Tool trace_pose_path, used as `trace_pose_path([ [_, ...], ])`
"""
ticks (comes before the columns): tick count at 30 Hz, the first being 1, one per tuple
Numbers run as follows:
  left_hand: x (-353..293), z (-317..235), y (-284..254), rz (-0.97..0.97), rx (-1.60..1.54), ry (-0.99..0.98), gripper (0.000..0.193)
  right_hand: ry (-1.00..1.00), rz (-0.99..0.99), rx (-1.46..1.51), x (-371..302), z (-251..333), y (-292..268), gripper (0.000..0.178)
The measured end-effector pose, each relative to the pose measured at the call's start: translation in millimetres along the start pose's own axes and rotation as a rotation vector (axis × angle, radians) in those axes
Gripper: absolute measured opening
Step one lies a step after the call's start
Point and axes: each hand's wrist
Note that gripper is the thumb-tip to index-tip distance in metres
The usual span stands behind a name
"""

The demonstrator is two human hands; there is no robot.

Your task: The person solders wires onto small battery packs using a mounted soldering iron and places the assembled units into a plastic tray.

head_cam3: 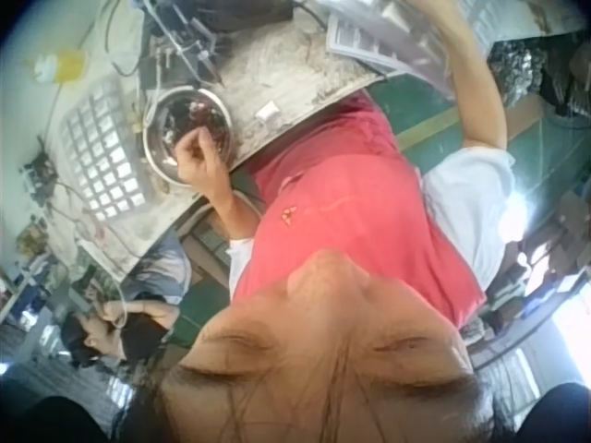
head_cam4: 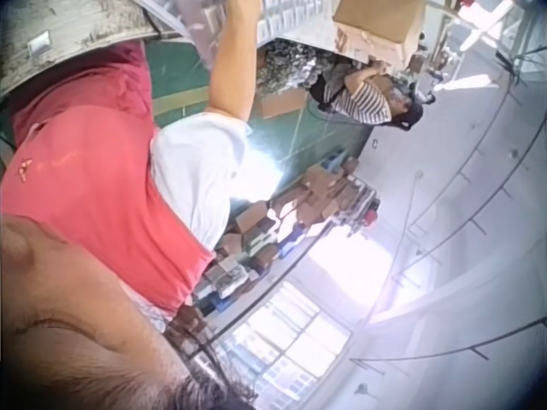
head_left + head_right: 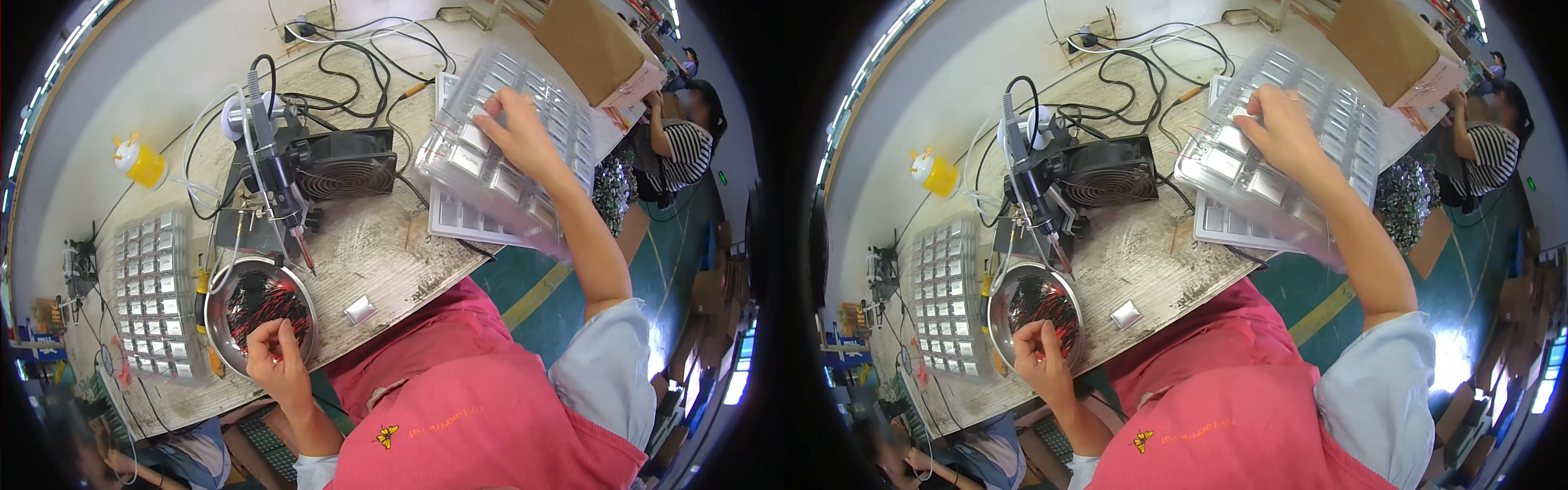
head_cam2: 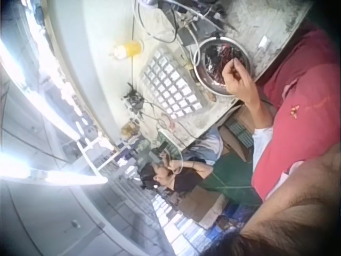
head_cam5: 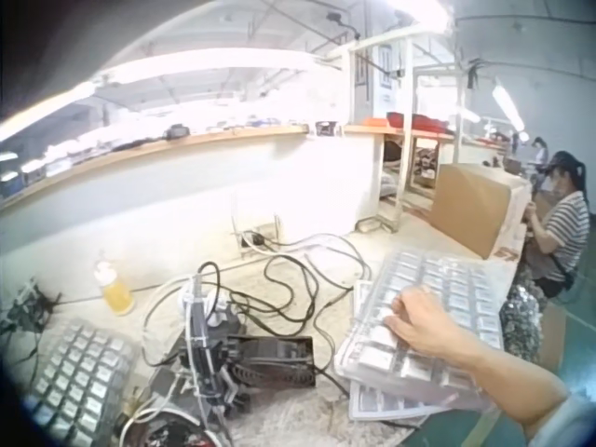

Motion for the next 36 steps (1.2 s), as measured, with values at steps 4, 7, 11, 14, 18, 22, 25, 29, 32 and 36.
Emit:
trace_pose_path([
  [4, -1, -4, 3, -0.01, 0.007, 0.016, 0.004, 0.096, 0.102, 0.026, 4, -4, -2, 0.025],
  [7, -2, -1, 3, -0.041, -0.018, 0.046, 0.005, 0.106, 0.079, 0.058, 3, -1, -2, 0.025],
  [11, -2, -3, -1, -0.046, -0.028, 0.059, 0.006, 0.089, 0.063, 0.11, -2, -6, -3, 0.023],
  [14, -1, -11, -2, -0.094, 0.017, 0.149, 0.006, 0.094, -0.016, 0.151, -5, 4, -13, 0.019],
  [18, -4, -11, -4, -0.123, -0.017, 0.184, 0.003, 0.142, -0.063, 0.475, -15, 44, -36, 0.017],
  [22, -14, -15, -3, -0.019, -0.123, 0.086, 0.003, 0.008, 0.26, 0.803, -58, 91, -42, 0.019],
  [25, -27, -18, 1, 0.176, -0.183, 0.1, 0.013, -0.177, 0.557, 0.864, -84, 117, -28, 0.016],
  [29, -31, -43, 9, 0.501, -0.174, -0.013, 0.027, -0.232, 0.782, 0.979, -118, 130, 2, 0.018],
  [32, -32, -37, 8, 0.563, -0.209, -0.034, 0.023, -0.223, 0.776, 1.012, -129, 136, 11, 0.018],
  [36, -34, -38, 10, 0.533, -0.238, -0.054, 0.013, -0.209, 0.746, 1.053, -133, 135, 16, 0.018],
])
Point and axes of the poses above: each hand's wrist, its own x-axis towards the middle knuckle, its own y-axis out of the palm, z = x × y, and after that the axes turned 9 degrees about -z, right-handed
